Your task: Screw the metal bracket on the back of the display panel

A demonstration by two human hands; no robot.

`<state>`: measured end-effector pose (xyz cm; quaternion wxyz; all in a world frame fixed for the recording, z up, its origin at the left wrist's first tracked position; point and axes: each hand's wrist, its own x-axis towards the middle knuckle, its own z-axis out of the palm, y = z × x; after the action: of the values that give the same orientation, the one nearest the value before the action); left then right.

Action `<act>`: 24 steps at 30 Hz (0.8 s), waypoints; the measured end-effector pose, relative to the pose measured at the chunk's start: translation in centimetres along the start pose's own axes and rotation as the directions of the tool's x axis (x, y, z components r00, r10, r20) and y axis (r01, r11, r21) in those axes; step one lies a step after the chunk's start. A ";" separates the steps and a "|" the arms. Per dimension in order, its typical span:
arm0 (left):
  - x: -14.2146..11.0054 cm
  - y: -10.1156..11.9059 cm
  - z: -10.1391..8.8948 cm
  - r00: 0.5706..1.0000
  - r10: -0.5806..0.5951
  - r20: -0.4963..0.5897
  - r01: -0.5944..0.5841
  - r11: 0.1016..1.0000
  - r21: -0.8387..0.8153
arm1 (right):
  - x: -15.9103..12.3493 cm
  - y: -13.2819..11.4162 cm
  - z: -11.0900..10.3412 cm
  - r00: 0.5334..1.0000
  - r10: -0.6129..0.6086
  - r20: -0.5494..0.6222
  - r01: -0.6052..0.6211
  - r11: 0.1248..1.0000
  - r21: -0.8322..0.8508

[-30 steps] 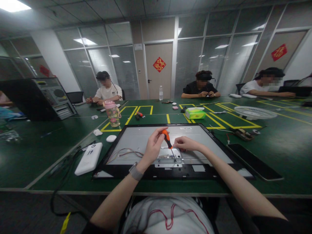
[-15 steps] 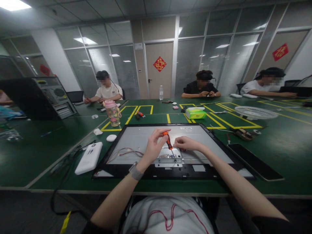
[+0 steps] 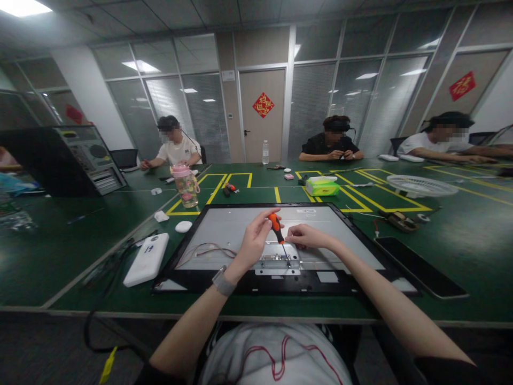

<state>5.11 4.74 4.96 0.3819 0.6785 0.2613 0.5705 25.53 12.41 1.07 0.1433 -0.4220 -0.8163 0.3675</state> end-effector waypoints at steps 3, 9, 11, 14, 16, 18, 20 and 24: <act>-0.1 0.1 0.1 0.999 0.047 -0.016 -0.045 0.995 0.085 | 0.1 0.0 0.0 1.000 0.007 0.001 -0.007 1.000 -0.001; -0.3 -0.4 0.3 0.996 0.001 0.091 0.009 0.994 -0.112 | 0.3 0.4 0.1 1.000 -0.008 0.001 0.008 1.000 0.008; -0.3 -0.5 0.4 0.996 -0.009 0.093 0.023 0.988 -0.155 | 0.3 0.5 0.0 1.000 0.001 0.001 -0.001 1.000 0.008; -0.3 -0.5 0.5 0.998 -0.010 0.063 0.017 0.994 -0.111 | 0.4 0.6 0.0 1.000 -0.003 0.000 0.003 1.000 0.001; -0.3 -0.5 0.5 0.999 0.001 0.048 0.003 0.998 -0.069 | 0.3 0.6 0.0 1.000 -0.012 0.001 0.012 1.000 -0.001; -0.3 -0.5 0.5 0.999 0.008 0.045 -0.007 1.000 -0.031 | 0.3 0.6 0.0 1.000 -0.017 0.003 0.017 1.000 0.001; -0.3 -0.4 0.5 0.998 0.009 0.058 -0.008 1.000 -0.020 | 0.2 0.5 0.0 1.000 -0.016 0.004 0.016 1.000 0.001; -0.4 -0.5 0.4 0.991 0.008 0.131 0.005 0.995 -0.101 | 0.1 0.3 0.0 1.000 -0.026 0.002 0.026 1.000 -0.016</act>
<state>5.47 4.61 4.35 0.4319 0.6946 0.2058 0.5372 25.65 12.65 0.85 0.1439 -0.4121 -0.8248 0.3593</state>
